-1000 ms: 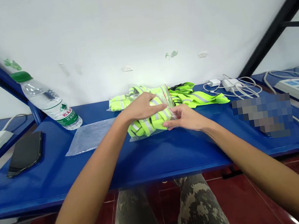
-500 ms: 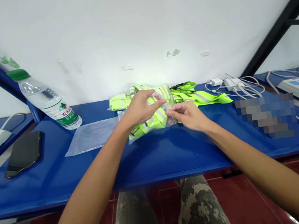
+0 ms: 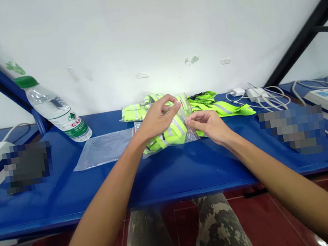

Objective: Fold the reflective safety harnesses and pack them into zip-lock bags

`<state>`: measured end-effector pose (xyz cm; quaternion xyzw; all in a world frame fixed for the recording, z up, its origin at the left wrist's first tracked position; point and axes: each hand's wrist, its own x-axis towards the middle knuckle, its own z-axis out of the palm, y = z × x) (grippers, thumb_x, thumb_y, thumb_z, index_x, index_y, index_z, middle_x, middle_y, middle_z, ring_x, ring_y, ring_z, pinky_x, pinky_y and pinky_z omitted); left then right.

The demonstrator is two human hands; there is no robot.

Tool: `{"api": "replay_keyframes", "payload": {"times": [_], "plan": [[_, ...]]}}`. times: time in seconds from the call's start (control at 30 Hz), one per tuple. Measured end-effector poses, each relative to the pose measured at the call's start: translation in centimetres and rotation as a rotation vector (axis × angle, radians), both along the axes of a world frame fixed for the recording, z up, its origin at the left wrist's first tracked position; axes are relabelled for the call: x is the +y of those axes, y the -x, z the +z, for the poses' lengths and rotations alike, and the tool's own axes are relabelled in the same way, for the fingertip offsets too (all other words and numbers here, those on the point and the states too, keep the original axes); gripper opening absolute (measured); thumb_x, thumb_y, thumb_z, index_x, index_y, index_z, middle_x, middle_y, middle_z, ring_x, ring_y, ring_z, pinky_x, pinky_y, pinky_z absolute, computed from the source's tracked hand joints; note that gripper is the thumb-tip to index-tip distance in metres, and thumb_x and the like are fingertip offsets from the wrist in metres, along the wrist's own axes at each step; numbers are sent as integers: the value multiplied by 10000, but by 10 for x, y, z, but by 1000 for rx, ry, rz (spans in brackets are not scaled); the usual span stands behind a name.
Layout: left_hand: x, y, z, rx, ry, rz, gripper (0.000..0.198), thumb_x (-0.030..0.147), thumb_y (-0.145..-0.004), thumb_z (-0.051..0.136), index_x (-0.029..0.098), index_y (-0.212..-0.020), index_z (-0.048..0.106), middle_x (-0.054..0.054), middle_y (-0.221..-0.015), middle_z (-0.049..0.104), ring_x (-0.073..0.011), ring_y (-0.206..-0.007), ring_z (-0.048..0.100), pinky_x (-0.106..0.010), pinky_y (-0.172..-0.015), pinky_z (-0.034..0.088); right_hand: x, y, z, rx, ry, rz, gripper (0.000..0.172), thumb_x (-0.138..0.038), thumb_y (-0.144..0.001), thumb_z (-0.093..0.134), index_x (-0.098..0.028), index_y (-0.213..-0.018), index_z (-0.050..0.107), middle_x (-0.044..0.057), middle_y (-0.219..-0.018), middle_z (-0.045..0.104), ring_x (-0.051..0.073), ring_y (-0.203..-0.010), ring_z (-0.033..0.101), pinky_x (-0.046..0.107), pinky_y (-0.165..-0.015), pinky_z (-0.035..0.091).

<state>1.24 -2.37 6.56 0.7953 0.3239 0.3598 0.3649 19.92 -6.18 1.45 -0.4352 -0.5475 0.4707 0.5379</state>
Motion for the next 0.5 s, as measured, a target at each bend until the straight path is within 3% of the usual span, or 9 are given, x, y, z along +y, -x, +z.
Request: {"api": "replay_keyframes", "payload": {"times": [0.23, 0.5], "plan": [[-6, -2, 1, 47, -70, 14, 162, 367, -972, 474, 220, -942, 535, 51, -608, 393, -93, -491, 307, -254, -496, 269, 0, 0, 1, 56, -24, 8, 426, -398, -532, 909, -182, -838, 708, 27, -815, 705, 138, -759, 642, 307, -774, 555], [-5, -6, 0, 97, -193, 0, 154, 320, -949, 500, 186, -906, 562, -8, -809, 565, -132, -714, 492, -272, -667, 375, 0, -3, 1, 132, 2, 91, 501, -317, -538, 916, -192, -924, 622, -14, -761, 673, 102, -682, 613, 275, -731, 522]]}}
